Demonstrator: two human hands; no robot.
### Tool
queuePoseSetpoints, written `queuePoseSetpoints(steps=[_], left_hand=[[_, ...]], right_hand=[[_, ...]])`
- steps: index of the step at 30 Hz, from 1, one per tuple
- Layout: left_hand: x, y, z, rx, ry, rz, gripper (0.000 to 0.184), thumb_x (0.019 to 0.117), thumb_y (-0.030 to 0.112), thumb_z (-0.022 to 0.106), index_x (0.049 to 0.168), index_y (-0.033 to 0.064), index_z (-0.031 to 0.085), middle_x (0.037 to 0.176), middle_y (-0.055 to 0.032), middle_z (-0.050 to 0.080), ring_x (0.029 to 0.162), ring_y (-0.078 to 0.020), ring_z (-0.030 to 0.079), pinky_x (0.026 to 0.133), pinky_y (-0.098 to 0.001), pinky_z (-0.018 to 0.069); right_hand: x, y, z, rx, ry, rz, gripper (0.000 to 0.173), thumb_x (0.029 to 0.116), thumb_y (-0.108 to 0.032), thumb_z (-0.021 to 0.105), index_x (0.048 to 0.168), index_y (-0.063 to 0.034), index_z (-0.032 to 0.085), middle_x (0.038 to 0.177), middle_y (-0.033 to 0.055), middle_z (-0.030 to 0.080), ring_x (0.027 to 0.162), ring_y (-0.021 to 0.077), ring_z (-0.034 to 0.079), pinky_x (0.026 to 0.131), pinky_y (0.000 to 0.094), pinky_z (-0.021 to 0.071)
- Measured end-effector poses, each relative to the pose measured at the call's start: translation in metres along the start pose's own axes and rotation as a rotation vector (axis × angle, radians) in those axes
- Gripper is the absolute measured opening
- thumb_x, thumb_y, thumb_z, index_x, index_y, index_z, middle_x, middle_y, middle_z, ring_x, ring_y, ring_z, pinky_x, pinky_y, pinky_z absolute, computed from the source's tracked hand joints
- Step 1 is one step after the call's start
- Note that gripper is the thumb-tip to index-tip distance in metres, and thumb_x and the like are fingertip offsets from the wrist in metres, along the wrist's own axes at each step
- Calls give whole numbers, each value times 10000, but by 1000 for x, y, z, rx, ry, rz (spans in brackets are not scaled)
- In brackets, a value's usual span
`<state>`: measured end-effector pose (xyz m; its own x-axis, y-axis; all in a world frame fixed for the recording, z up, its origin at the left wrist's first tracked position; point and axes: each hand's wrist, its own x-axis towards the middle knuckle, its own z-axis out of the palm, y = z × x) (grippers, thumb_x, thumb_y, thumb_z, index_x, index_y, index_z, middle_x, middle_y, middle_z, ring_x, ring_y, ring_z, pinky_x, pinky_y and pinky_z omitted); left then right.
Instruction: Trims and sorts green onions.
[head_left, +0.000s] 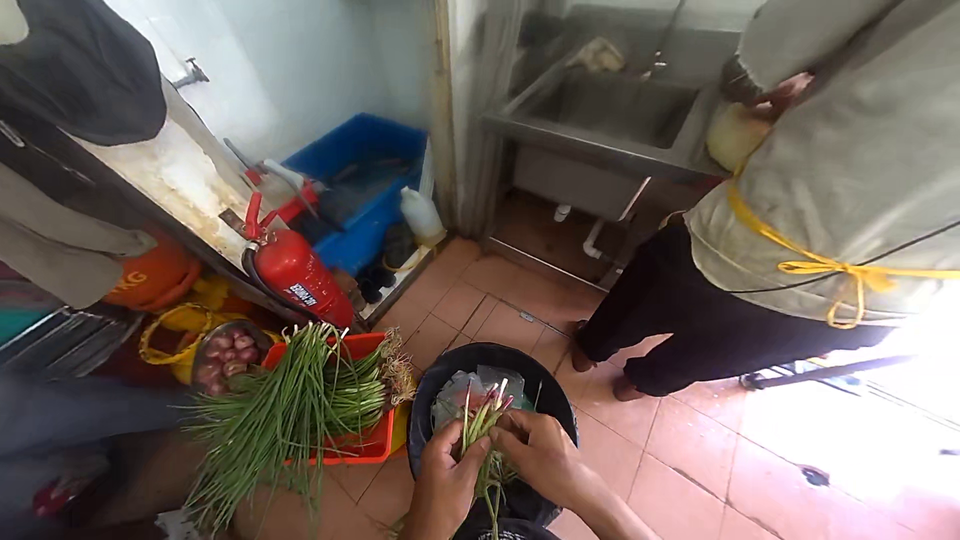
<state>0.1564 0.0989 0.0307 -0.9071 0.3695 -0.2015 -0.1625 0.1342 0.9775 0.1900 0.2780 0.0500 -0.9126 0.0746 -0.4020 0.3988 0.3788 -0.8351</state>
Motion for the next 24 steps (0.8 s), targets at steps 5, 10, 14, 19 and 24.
queuePoseSetpoints(steps=[5,10,14,19,24], left_hand=[[0,-7,-14,1,-23,-44,168,949,164,678,1066,49,714,955,-38,712,812,-108,689,742,-271,596],[-2,-8,-23,28,-107,-77,185,967,175,648,1095,47,683,930,-26,705,786,-112,685,723,-281,595],[-6,-12,-33,-99,-89,-132,205,953,158,659,1106,23,676,925,-60,727,790,-163,714,732,-328,621],[-6,-6,-44,-263,-1,-270,185,983,72,614,1137,-25,647,961,-109,706,790,-187,710,729,-329,626],[-2,-6,-55,-348,19,-321,161,1008,55,571,1137,-32,612,910,-118,674,720,-181,679,663,-304,606]], right_hand=[[0,-3,16,41,61,36,190,922,-306,604,808,-157,634,659,-43,527,590,100,518,566,336,441],[-9,2,14,372,142,39,138,897,-223,566,813,-143,641,627,-72,513,521,50,462,488,262,395],[-19,10,-17,745,308,-83,221,966,-276,485,809,-176,603,611,-80,530,466,1,423,429,183,364],[-34,23,-78,937,413,-472,354,1025,-355,478,715,-246,610,590,-121,492,453,-24,427,417,138,367],[-32,46,-93,912,571,-420,429,1060,-321,318,715,-248,563,576,-124,481,440,-20,418,406,137,370]])
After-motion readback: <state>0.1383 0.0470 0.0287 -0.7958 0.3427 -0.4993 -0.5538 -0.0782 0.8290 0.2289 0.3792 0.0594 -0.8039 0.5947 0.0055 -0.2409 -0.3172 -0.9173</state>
